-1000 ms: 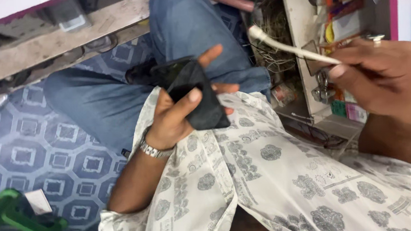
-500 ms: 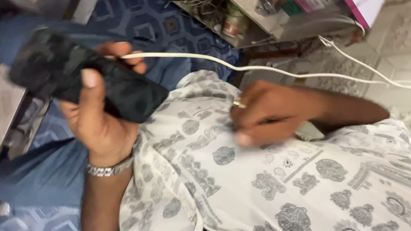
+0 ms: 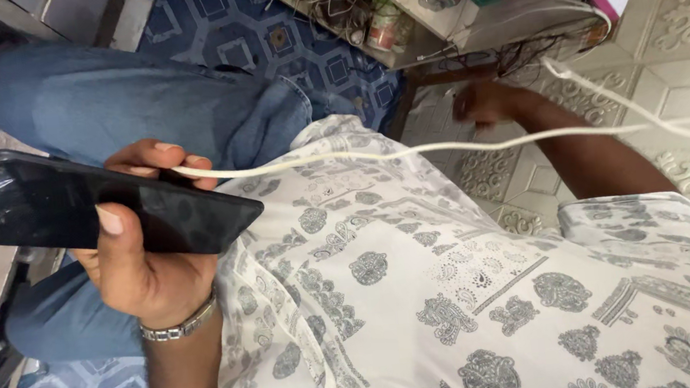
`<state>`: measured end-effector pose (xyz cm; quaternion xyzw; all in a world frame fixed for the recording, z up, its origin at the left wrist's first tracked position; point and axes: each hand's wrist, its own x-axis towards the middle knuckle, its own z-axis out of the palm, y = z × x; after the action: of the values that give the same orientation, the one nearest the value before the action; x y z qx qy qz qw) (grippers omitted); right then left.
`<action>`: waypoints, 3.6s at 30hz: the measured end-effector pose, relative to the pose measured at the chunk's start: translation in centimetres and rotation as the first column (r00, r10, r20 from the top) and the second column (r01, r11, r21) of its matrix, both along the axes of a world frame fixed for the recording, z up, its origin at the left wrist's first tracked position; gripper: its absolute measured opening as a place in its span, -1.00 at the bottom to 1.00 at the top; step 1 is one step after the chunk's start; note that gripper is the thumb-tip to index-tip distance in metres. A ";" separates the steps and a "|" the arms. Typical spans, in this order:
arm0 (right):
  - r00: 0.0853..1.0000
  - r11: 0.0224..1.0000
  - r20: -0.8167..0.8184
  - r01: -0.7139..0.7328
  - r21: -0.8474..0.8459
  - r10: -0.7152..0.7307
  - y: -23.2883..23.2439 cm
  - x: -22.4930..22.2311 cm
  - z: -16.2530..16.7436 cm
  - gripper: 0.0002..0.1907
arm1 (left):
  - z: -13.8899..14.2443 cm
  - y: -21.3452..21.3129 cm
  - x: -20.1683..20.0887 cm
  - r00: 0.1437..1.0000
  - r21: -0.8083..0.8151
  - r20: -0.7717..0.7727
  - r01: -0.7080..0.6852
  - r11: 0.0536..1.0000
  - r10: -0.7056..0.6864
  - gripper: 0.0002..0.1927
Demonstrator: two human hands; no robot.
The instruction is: The person unscrews the back cover of a keypad mobile phone using a screwdriver, pries the cover open, works on the internal battery compartment, then reassembles the phone and presses its keypad buttons to test it. At the end the person plugs a charging cable into a smartphone.
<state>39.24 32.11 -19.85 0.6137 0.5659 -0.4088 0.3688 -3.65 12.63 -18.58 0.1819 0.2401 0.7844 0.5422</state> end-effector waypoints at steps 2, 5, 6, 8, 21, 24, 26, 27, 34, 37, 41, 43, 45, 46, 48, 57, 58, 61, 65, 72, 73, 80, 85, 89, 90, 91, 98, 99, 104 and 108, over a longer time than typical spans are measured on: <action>0.969 0.914 -0.029 0.222 -0.339 -0.246 -0.4 1.0 0.6 -0.63 | -0.1 0.0 0.1 1.000 0.000 0.014 -0.009 1.000 0.009 -0.69; 0.933 0.829 -0.012 0.315 -0.463 -0.361 -0.6 3.1 2.9 -0.60 | 0.1 -0.2 0.1 0.999 -0.016 0.029 -0.020 1.000 0.020 -0.69; 0.883 0.793 -0.037 0.401 -0.460 -0.468 -0.5 3.7 3.5 -0.57 | 0.2 -0.4 0.1 0.999 -0.031 0.037 -0.025 0.999 0.026 -0.68; 0.624 0.615 -0.134 0.670 -0.417 -0.770 -0.2 4.3 4.3 -0.53 | 0.2 -0.9 -0.4 0.999 -0.059 0.041 -0.029 0.998 0.032 -0.68; 0.039 0.868 -0.867 0.034 -0.496 -0.497 7.0 -3.9 9.3 -0.47 | 0.7 0.2 -0.8 0.996 -0.020 0.073 0.051 0.998 -0.050 -0.76; 0.255 0.896 -0.925 -0.275 -0.350 -0.283 8.3 -7.6 12.2 -0.47 | 1.7 -0.6 -1.1 0.997 -0.049 0.071 0.014 0.999 -0.010 -0.76; 0.489 0.837 -0.864 -0.518 -0.179 0.118 8.8 -9.9 14.5 -0.48 | 2.3 -0.9 -1.5 0.998 -0.054 0.066 -0.009 0.998 0.013 -0.76; 0.614 0.804 -0.720 -0.580 -0.133 0.324 8.4 -11.2 14.8 -0.48 | 2.5 -1.0 -1.7 0.998 -0.047 0.065 -0.015 0.999 0.018 -0.76; 0.840 0.763 -0.494 -0.466 -0.447 0.224 6.3 -12.9 12.7 -0.46 | 2.7 -1.9 -3.5 0.995 -0.030 0.062 -0.072 0.997 0.074 -0.75; 0.914 0.784 -0.393 -0.317 -0.534 0.102 7.1 -10.4 12.7 -0.47 | 2.4 -1.6 -4.0 0.994 -0.031 0.060 -0.086 0.996 0.087 -0.75; 0.957 0.836 -0.282 -0.107 -0.538 -0.059 7.6 -6.3 12.9 -0.41 | 2.2 -1.1 -5.1 0.996 -0.023 0.036 -0.080 0.997 0.081 -0.74; 0.772 0.766 -0.530 -0.089 -0.637 -0.351 7.0 -4.3 13.0 -0.50 | 2.3 -0.6 -5.6 0.997 -0.022 0.026 -0.076 0.997 0.077 -0.73; 0.647 0.776 -0.612 -0.049 -0.629 -0.455 6.5 -3.3 12.7 -0.54 | 2.4 -0.1 -6.0 0.998 -0.005 0.017 -0.061 0.998 0.061 -0.73; 0.669 0.819 -0.609 -0.001 -0.574 -0.426 6.3 -2.8 12.6 -0.56 | 2.4 0.0 -6.1 0.999 -0.005 0.017 -0.041 0.999 0.041 -0.74; 0.713 0.966 -0.658 0.108 -0.236 -0.241 6.3 -2.9 12.4 -0.64 | 2.5 0.2 -6.3 1.000 -0.015 0.020 0.009 1.000 -0.008 -0.75; 0.201 0.935 -0.925 0.083 0.344 0.322 9.8 -12.9 15.4 -0.70 | 3.2 -1.5 -5.1 0.987 -0.222 -0.138 -0.106 0.969 0.076 -0.61; 0.101 0.936 -0.931 -0.052 0.347 0.351 9.7 -14.9 16.6 -0.70 | 3.4 -1.8 -5.0 0.988 -0.237 -0.114 -0.127 0.963 0.102 -0.60; -0.142 0.809 -0.917 -0.434 0.397 0.374 9.1 -21.9 20.3 -0.70 | 4.1 -3.4 -4.8 0.982 -0.284 -0.101 -0.181 0.942 0.158 -0.60; -0.314 0.659 -0.931 -0.663 0.354 0.185 6.8 -29.2 22.7 -0.68 | 4.5 -5.2 -4.4 0.956 -0.322 -0.113 -0.293 0.900 0.271 -0.64; -0.016 0.498 -0.907 -0.840 -0.216 -0.421 4.1 -32.5 23.8 -0.56 | 3.5 -7.1 -3.5 0.896 -0.407 0.036 -0.392 0.825 0.443 -0.69; -0.179 0.627 -0.965 -0.779 0.019 -0.193 3.7 -32.7 23.8 -0.55 | 3.3 -7.3 -3.3 0.882 -0.415 0.080 -0.394 0.820 0.464 -0.69; -0.397 0.178 -0.166 -0.007 0.984 0.903 0.8 -32.2 21.5 -0.29 | 2.9 -9.6 -1.6 0.795 -0.496 -0.032 -0.539 0.681 0.606 -0.73; -0.352 0.101 -0.103 -0.025 0.995 0.930 1.4 -30.8 21.2 -0.18 | 3.3 -10.7 -1.4 0.724 -0.524 -0.260 -0.661 0.536 0.639 -0.80; -0.372 0.221 -0.276 -0.184 0.958 0.886 1.2 -30.8 21.2 -0.16 | 4.5 -11.1 -1.4 0.702 -0.450 -0.288 -0.699 0.556 0.651 -0.85; -0.387 0.245 -0.319 -0.230 0.942 0.865 1.1 -30.9 21.2 -0.18 | 4.8 -11.2 -1.6 0.708 -0.430 -0.277 -0.696 0.575 0.650 -0.81; -0.393 0.267 -0.366 -0.284 0.921 0.843 0.9 -30.9 21.2 -0.16 | 5.2 -11.3 -1.8 0.712 -0.407 -0.267 -0.695 0.593 0.650 -0.77; -0.365 0.271 -0.389 -0.334 0.903 0.846 0.8 -31.5 20.9 -0.21 | 7.8 -10.4 -3.0 0.654 -0.291 -0.288 -0.756 0.586 0.699 -0.14; -0.382 0.271 -0.371 -0.292 0.917 0.846 0.8 -31.5 20.8 -0.23 | 8.2 -10.3 -3.2 0.641 -0.266 -0.316 -0.768 0.583 0.699 -0.13; -0.256 0.176 -0.292 -0.396 0.901 0.921 -0.5 -32.4 20.3 -0.12 | 9.0 -9.8 -4.4 0.612 -0.197 -0.363 -0.787 0.584 0.702 -0.20; -0.194 0.173 -0.298 -0.484 0.858 0.935 -2.0 -32.9 20.2 -0.12 | 8.7 -10.2 -5.8 0.663 -0.159 -0.219 -0.748 0.644 0.716 -0.42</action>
<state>6.36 30.11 0.31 -0.0905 0.9769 -0.1882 0.0458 -9.47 2.39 -9.83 0.0561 0.4207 0.8879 0.1777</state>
